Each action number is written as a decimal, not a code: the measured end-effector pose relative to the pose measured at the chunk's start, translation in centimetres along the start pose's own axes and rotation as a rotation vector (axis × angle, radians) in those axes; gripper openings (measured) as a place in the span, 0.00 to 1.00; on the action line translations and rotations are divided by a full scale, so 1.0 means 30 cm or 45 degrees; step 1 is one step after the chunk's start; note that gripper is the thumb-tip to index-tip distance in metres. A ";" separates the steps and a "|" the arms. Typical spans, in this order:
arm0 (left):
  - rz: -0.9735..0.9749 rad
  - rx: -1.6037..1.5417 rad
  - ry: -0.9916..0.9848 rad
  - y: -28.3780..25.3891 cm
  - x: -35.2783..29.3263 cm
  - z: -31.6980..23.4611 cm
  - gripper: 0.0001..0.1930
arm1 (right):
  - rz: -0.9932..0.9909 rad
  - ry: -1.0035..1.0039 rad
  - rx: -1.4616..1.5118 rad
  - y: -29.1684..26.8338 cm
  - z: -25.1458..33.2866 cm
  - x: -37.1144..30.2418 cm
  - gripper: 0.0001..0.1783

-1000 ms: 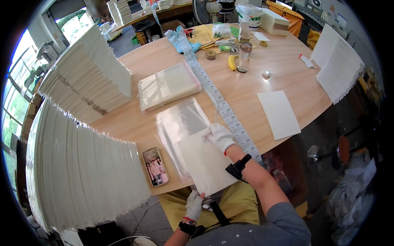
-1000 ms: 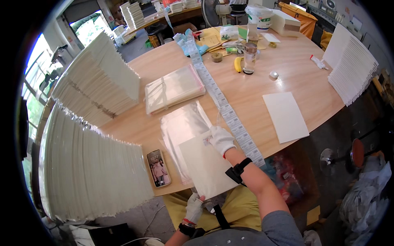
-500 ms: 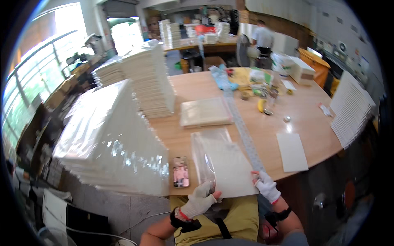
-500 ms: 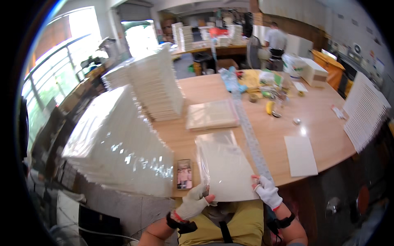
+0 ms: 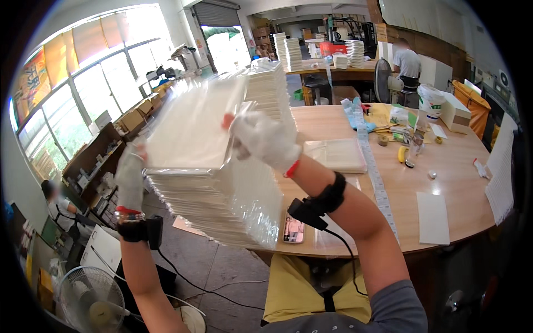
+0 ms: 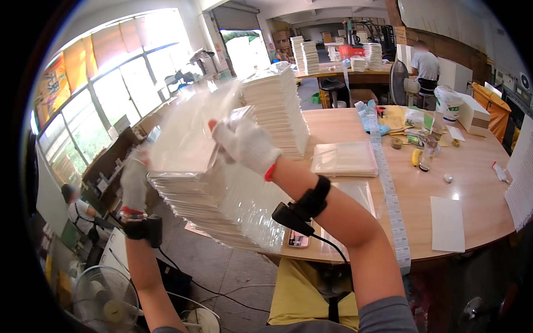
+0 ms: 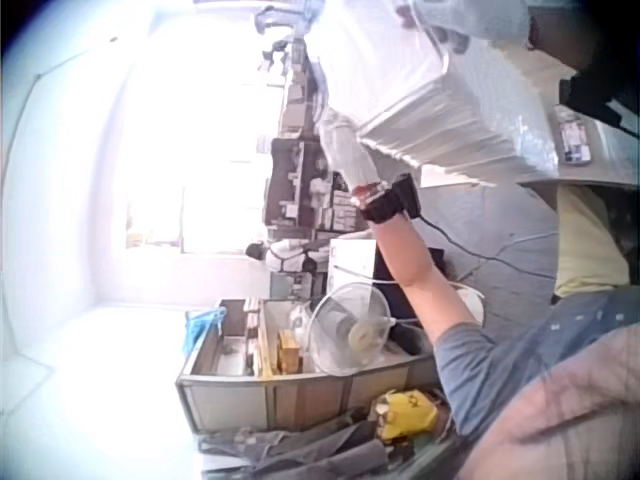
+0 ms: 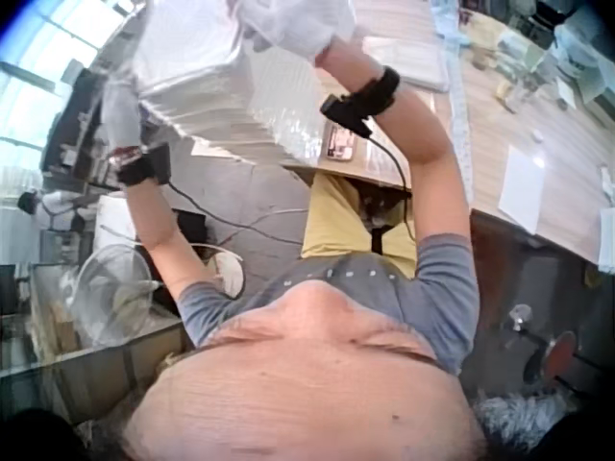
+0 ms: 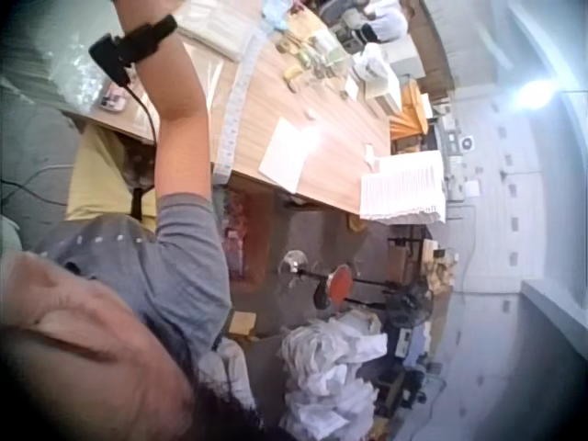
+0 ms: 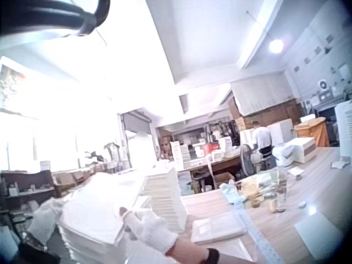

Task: The person places white paper items into clear plastic sleeves, applies labels from a roll, and stacks the completed packages onto a large pile on the table.

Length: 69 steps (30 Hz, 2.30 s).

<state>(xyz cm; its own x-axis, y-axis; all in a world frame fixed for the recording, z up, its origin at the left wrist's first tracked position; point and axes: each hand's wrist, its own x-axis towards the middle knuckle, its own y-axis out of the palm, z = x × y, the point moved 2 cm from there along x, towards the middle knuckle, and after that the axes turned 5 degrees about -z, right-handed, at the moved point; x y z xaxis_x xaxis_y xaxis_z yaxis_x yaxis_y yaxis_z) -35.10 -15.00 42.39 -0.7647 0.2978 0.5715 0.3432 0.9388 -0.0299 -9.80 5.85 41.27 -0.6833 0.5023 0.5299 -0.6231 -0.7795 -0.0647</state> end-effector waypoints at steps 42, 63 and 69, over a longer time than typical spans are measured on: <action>1.382 0.791 0.859 1.165 -1.355 0.700 0.05 | -1.876 0.312 0.055 -1.052 -0.513 -1.867 0.21; 1.398 0.048 -0.948 1.062 -1.278 0.765 0.16 | -1.677 0.912 0.498 -0.474 -0.578 -1.589 0.05; 1.072 -0.098 -0.307 1.051 -1.454 0.550 0.14 | -1.720 1.018 0.813 -0.399 -0.566 -1.567 0.04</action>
<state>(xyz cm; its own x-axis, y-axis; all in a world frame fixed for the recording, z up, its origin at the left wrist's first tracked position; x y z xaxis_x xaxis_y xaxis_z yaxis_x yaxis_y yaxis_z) 0.09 4.48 2.98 -0.3327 0.9227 0.1951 0.8742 0.3793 -0.3033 23.33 -2.07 2.78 0.0371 0.7806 -0.6239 -0.7745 0.4169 0.4757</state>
